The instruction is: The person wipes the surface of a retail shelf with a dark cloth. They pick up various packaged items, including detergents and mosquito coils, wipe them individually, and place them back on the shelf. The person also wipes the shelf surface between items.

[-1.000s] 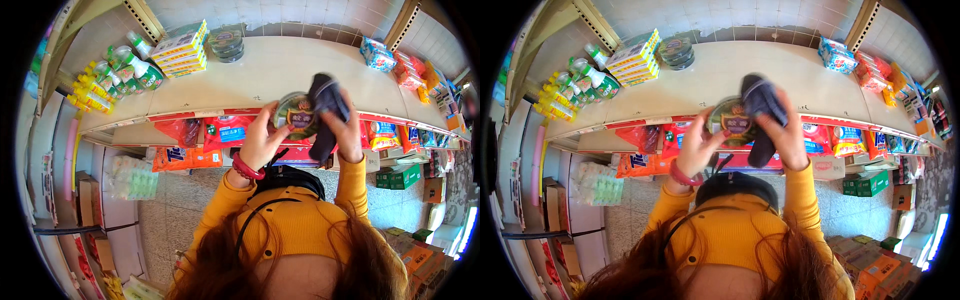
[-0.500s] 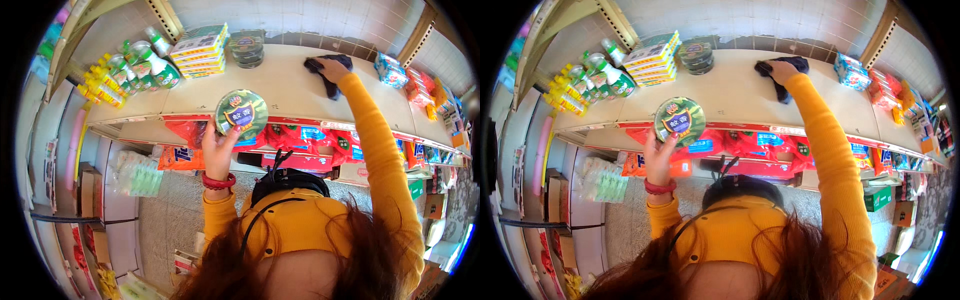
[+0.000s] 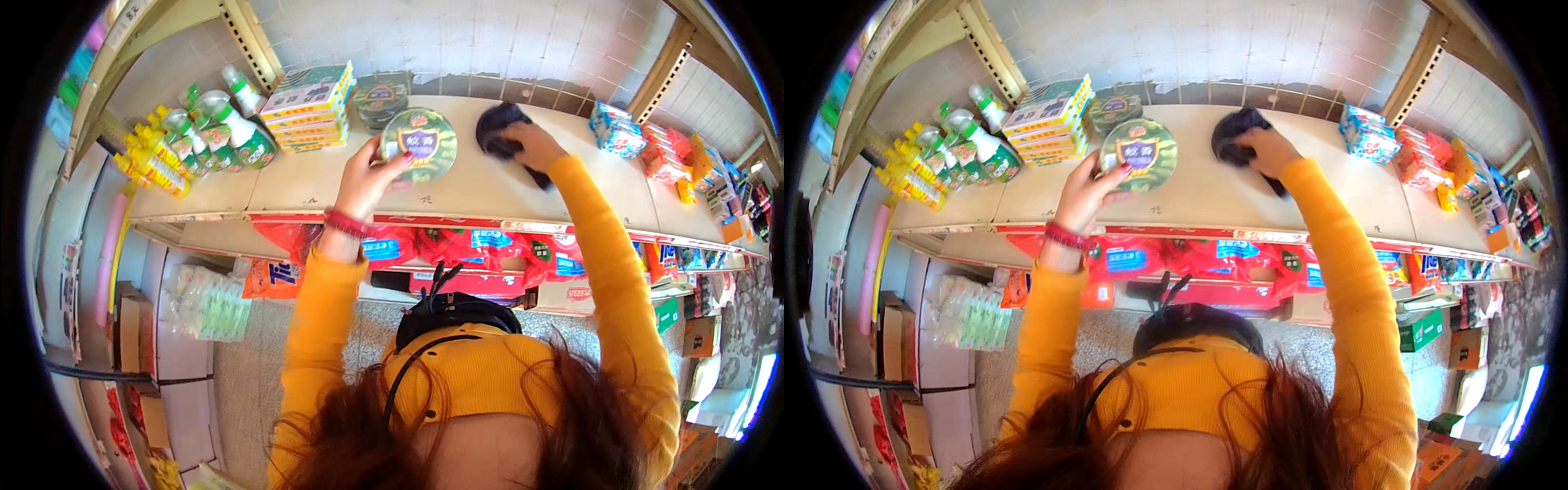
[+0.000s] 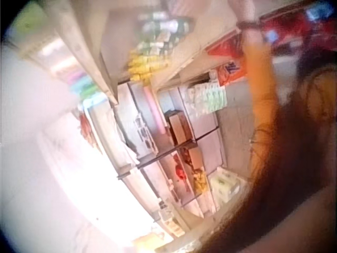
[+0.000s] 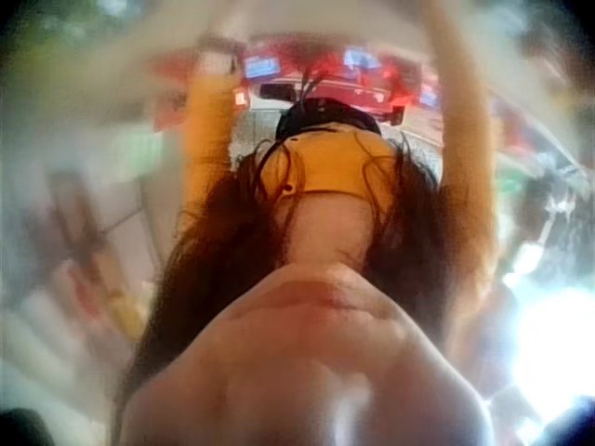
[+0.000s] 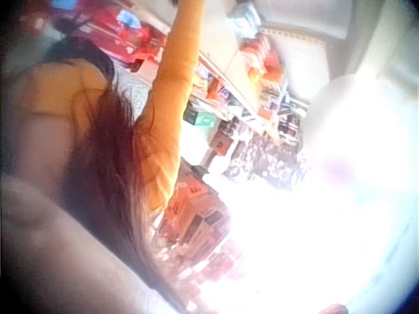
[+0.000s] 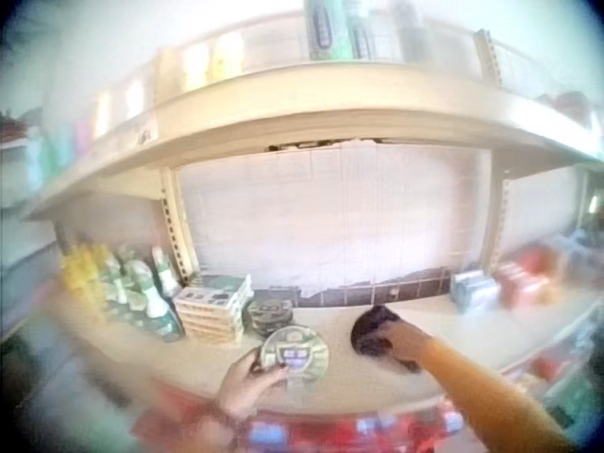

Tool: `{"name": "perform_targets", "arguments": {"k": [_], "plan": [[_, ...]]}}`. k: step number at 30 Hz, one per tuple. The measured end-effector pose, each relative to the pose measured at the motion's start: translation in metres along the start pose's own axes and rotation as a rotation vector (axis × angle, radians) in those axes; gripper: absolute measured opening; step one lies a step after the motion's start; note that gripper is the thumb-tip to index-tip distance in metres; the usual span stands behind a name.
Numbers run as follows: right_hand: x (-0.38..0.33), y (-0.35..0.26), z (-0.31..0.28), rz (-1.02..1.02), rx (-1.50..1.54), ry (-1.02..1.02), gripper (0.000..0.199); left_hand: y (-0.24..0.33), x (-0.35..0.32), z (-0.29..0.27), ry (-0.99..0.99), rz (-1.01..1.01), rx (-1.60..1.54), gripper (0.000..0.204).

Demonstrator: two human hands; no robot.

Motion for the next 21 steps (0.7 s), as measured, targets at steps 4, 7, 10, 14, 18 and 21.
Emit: {"name": "perform_targets", "arguments": {"k": [4, 7, 10, 14, 18, 21], "plan": [[-0.104, -0.012, -0.030, -0.028, 0.171, 0.024, 0.039, -0.016, 0.087, 0.024, -0.275, -0.177, 0.133, 0.039], [-0.172, -0.004, -0.036, 0.178, 0.393, 0.268, 0.039, -0.044, 0.157, 0.043, -0.357, -0.328, 0.086, 0.034], [-0.239, -0.006, -0.031, 0.546, 0.883, 0.725, 0.037, -0.066, 0.198, 0.049, -0.270, -0.318, 0.260, 0.031], [-0.313, -0.035, -0.002, 0.504, 1.318, 1.667, 0.040, -0.066, 0.212, 0.066, -0.141, -0.377, 0.369, 0.043], [-0.383, -0.046, 0.049, 0.565, 1.224, 1.832, 0.041, -0.044, 0.193, 0.051, -0.017, 0.158, 1.347, 0.066], [-0.382, -0.066, 0.042, 0.472, 1.604, 1.811, 0.039, 0.003, 0.154, 0.021, 0.035, 0.139, 1.541, 0.080]]}}
Point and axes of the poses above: each hand's wrist, its own x-axis towards the middle knuckle, its own z-axis out of the palm, y = z × x, the point moved 1 cm from there along x, towards the middle knuckle, and after that the axes turned 11 degrees about -y, right-handed, at the moved point
